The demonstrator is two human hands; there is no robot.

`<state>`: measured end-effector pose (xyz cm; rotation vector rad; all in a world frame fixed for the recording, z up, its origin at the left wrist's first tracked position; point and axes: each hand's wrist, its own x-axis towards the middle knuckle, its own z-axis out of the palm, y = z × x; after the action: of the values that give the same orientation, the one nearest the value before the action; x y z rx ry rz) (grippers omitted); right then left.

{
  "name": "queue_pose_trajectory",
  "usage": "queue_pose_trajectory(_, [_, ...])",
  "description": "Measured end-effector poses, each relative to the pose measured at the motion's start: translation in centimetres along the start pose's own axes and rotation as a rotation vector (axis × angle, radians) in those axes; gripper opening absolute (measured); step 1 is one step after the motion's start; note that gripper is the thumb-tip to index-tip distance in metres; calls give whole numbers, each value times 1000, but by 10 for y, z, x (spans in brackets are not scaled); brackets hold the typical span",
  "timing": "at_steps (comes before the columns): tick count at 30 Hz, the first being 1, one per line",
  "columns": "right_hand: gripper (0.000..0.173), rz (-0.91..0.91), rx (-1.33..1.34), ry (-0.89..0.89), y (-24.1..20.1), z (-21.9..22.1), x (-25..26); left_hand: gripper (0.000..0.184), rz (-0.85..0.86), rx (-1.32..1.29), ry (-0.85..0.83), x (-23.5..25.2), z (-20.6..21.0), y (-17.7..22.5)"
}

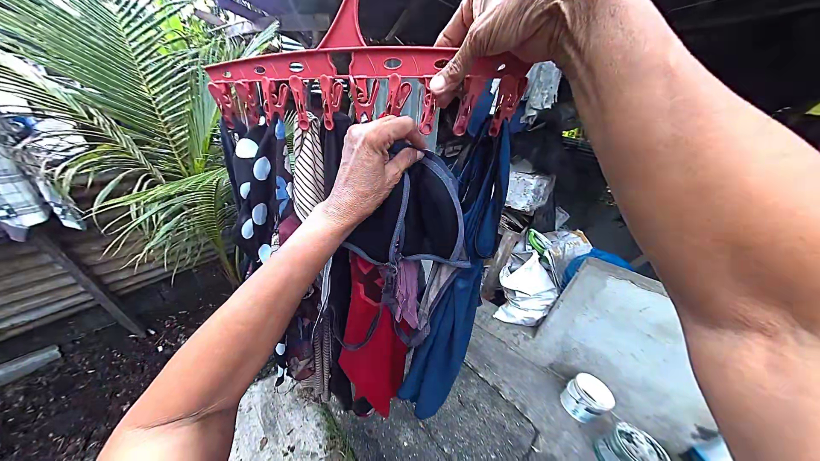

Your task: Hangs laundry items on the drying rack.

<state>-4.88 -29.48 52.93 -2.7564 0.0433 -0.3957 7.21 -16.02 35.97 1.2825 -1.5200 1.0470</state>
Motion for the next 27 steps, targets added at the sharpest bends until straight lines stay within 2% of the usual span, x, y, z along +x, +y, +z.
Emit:
queue_pose_trajectory(8, [7,22,59,24,5,7,7,14,-155,-23,166,-2,16,-1])
queue_pose_trajectory(14, [3,35,70,21,10,11,12,12,-181,-78,206,-7,23,-7])
queue_pose_trajectory(18, [7,0,70,0,10,11,13,11,-196,-31,251,-7,24,-5])
queue_pose_trajectory(22, [4,12,73,15,11,16,13,10,-324,-7,147,3,13,-14])
queue_pose_trajectory(27, [7,23,102,31,18,16,17,15,-640,-372,-21,23,-9,-14])
